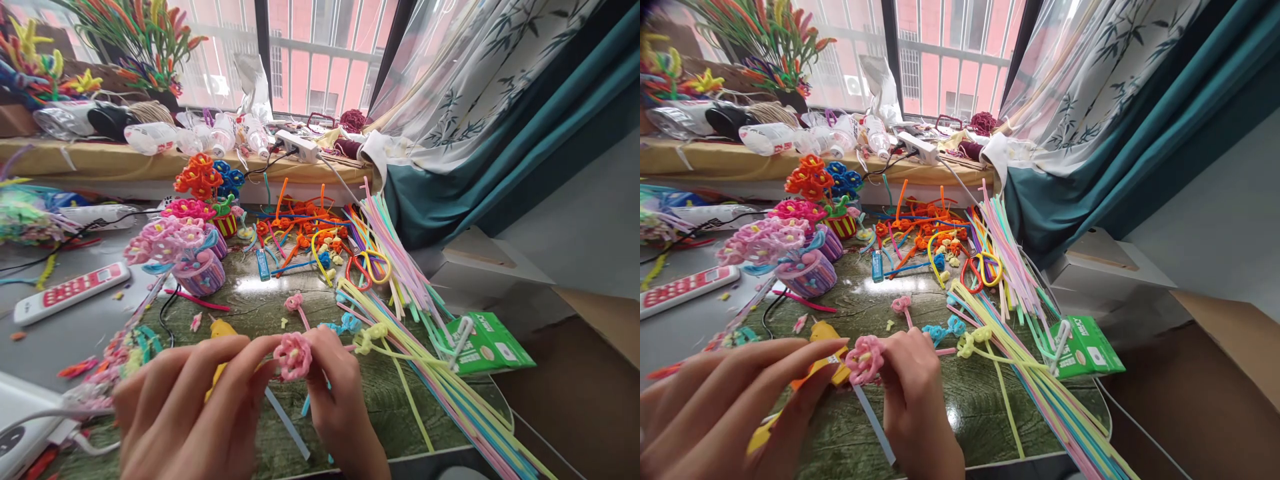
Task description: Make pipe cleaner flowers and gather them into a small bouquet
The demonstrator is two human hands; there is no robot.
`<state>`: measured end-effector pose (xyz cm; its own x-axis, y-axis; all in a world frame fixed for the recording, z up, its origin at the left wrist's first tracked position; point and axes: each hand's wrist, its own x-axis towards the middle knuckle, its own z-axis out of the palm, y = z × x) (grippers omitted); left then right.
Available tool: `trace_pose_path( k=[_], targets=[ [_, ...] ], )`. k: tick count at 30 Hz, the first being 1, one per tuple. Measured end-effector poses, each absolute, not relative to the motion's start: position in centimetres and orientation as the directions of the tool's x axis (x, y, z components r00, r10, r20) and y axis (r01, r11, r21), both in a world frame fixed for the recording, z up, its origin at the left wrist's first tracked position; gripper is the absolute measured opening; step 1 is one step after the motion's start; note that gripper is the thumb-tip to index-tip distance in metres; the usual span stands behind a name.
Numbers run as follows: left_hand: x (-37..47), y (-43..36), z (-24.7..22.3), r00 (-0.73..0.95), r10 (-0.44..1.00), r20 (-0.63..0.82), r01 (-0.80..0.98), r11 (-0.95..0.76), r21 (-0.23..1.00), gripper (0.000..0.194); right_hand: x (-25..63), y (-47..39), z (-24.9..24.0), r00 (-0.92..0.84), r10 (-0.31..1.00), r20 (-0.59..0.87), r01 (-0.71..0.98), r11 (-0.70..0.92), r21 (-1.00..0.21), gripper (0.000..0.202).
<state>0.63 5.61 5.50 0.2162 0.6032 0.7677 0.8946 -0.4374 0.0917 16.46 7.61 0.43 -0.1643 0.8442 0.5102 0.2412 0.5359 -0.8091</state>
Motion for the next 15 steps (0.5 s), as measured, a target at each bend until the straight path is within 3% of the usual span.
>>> trace_pose_path(
  k=[5,15],
  targets=[
    [-1.6,5.3,5.0,0.471,0.473,0.745,0.801,-0.582,-0.138,0.039,16.5,7.6,0.2,-0.152,0.845,0.513,0.177,0.534,-0.827,0.022],
    [-0.5,5.0,5.3,0.494,0.472,0.731,0.79,-0.594,-0.151,0.041,16.4,7.4,0.2,-0.152,0.854,0.497,0.144,0.517,-0.844,0.021]
  ],
)
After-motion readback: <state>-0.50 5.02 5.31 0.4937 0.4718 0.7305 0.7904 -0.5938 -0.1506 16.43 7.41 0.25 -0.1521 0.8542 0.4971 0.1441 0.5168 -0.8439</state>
